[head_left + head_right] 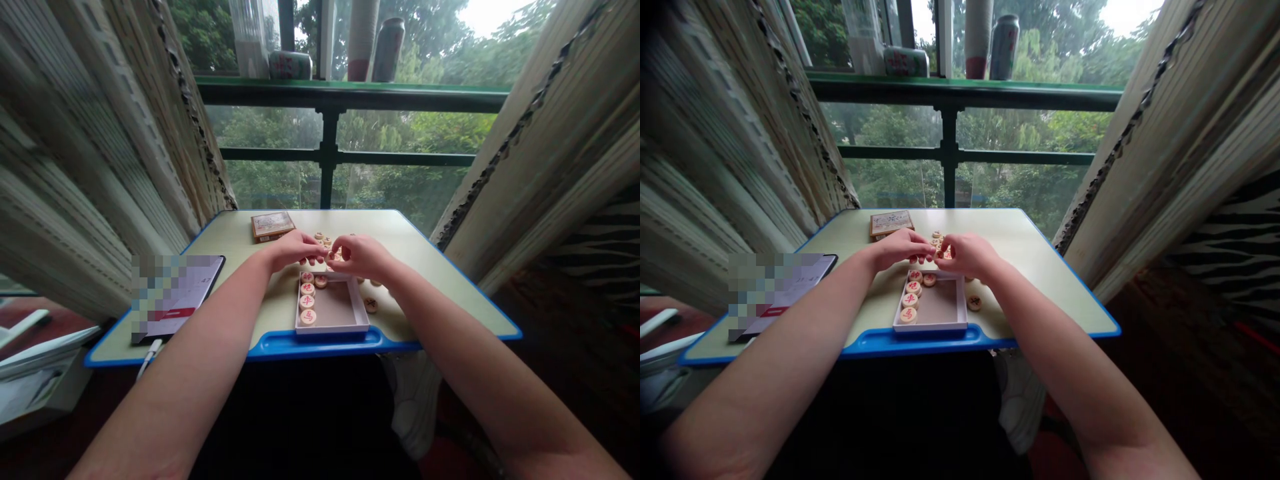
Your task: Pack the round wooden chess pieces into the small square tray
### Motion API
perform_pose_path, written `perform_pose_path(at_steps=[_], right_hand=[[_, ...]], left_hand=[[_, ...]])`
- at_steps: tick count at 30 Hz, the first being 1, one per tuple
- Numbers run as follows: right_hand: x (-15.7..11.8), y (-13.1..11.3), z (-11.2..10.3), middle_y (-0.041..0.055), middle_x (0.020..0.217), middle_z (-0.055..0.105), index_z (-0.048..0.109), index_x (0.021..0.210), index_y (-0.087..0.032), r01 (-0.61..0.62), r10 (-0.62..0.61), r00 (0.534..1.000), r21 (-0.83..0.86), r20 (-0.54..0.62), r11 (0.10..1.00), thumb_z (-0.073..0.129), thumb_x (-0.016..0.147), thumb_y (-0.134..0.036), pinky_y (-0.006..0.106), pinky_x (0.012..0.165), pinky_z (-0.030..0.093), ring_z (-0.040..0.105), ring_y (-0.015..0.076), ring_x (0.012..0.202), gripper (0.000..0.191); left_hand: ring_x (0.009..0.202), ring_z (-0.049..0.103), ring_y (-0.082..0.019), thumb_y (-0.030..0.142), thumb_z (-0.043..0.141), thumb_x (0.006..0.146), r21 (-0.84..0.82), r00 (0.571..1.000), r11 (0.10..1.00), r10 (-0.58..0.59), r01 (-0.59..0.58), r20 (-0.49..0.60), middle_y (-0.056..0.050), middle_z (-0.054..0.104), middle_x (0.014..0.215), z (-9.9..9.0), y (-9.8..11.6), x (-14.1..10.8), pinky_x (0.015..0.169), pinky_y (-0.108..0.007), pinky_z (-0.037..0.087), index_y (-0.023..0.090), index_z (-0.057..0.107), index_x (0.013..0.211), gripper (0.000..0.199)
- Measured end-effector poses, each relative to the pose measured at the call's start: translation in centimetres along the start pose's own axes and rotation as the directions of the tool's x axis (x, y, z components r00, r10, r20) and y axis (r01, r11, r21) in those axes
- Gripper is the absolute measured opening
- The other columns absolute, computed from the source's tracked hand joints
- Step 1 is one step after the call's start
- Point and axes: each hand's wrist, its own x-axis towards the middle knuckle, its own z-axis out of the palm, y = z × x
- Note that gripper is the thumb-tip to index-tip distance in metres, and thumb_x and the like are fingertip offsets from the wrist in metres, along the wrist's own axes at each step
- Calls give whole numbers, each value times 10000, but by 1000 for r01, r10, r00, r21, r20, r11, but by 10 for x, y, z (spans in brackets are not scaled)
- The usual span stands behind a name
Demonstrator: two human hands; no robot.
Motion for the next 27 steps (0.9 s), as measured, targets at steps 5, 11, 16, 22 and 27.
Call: perform_pose_path(at_steps=[5,11,16,22,27], right_hand=[[0,-2,2,7,673,621,666,857,-191,-41,41,999,-14,-33,999,605,720,-441,226,521,279,470,97,552,291],[-1,4,0,-22,636,581,642,911,-178,72,-65,994,93,-84,993,644,713,-356,213,524,293,434,75,525,267],[-1,5,1,-43,583,526,641,865,-162,144,-124,987,226,-99,963,638,716,-276,200,539,326,421,61,505,187],[-2,3,3,-41,579,509,637,865,-154,141,-121,989,299,-86,944,632,722,-328,212,531,321,414,67,514,225],[-4,-1,0,-27,588,524,640,855,-150,94,-101,995,260,16,961,633,718,-375,226,519,297,410,72,512,264]], left_hand=[[549,497,-83,363,712,640,-17,999,1000,22,-22,38,-31,611,600,-1,1,-2,503,-219,325,102,702,751,284],[557,500,-83,376,689,666,-18,999,999,42,-42,24,-37,608,606,-6,0,-2,512,-222,322,97,679,698,280],[564,504,-86,338,663,688,-33,997,998,53,-52,52,-51,623,630,-9,-2,-2,523,-229,332,99,674,693,240],[549,494,-86,295,670,640,-70,998,997,21,-17,62,-50,627,614,-10,-3,-2,518,-228,336,104,676,681,195],[539,507,-87,271,579,626,-140,996,987,-82,77,-26,-58,652,641,-12,-5,1,499,-214,333,109,676,653,191]])
